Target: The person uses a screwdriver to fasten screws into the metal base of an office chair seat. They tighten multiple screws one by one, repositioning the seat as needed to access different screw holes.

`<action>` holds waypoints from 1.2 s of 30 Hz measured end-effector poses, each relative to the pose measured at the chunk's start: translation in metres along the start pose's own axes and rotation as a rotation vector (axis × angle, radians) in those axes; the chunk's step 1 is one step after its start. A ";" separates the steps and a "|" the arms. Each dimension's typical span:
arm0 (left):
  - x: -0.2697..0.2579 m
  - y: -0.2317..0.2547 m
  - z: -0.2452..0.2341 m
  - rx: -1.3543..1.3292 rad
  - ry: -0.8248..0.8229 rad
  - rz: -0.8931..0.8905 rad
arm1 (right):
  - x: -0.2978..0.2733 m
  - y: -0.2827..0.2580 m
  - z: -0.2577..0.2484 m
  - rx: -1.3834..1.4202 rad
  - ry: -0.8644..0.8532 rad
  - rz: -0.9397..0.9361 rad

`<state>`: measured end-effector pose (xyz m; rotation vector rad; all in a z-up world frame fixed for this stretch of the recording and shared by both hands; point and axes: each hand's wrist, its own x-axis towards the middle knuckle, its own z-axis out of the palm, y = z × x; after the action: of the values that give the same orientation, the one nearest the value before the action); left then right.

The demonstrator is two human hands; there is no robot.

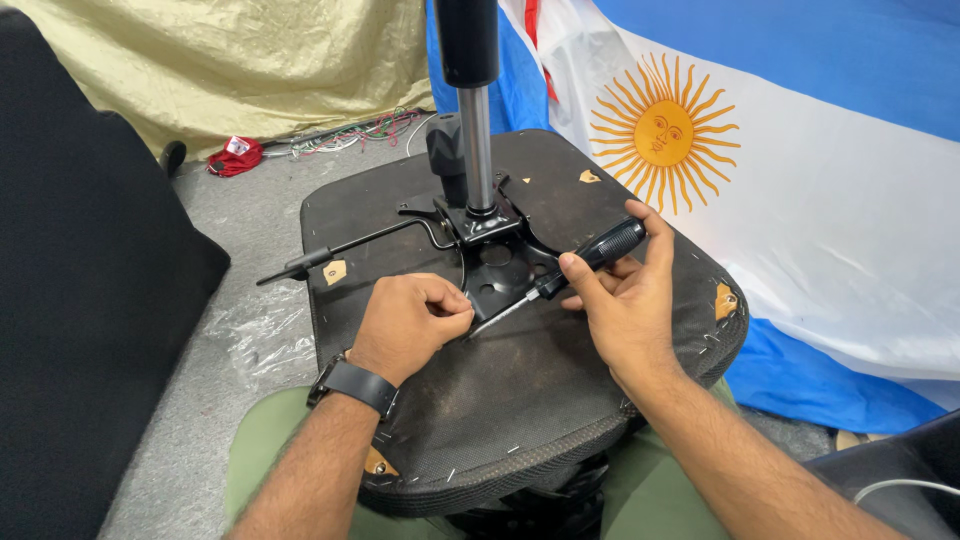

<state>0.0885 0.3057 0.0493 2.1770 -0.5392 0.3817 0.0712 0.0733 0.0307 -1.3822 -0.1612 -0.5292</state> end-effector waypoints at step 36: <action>-0.016 -0.005 -0.004 -0.153 0.026 -0.214 | 0.000 0.003 -0.003 -0.001 -0.020 0.052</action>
<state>0.0767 0.3158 0.0415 2.0541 -0.3070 0.2440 0.0721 0.0706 0.0271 -1.3897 -0.1413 -0.4723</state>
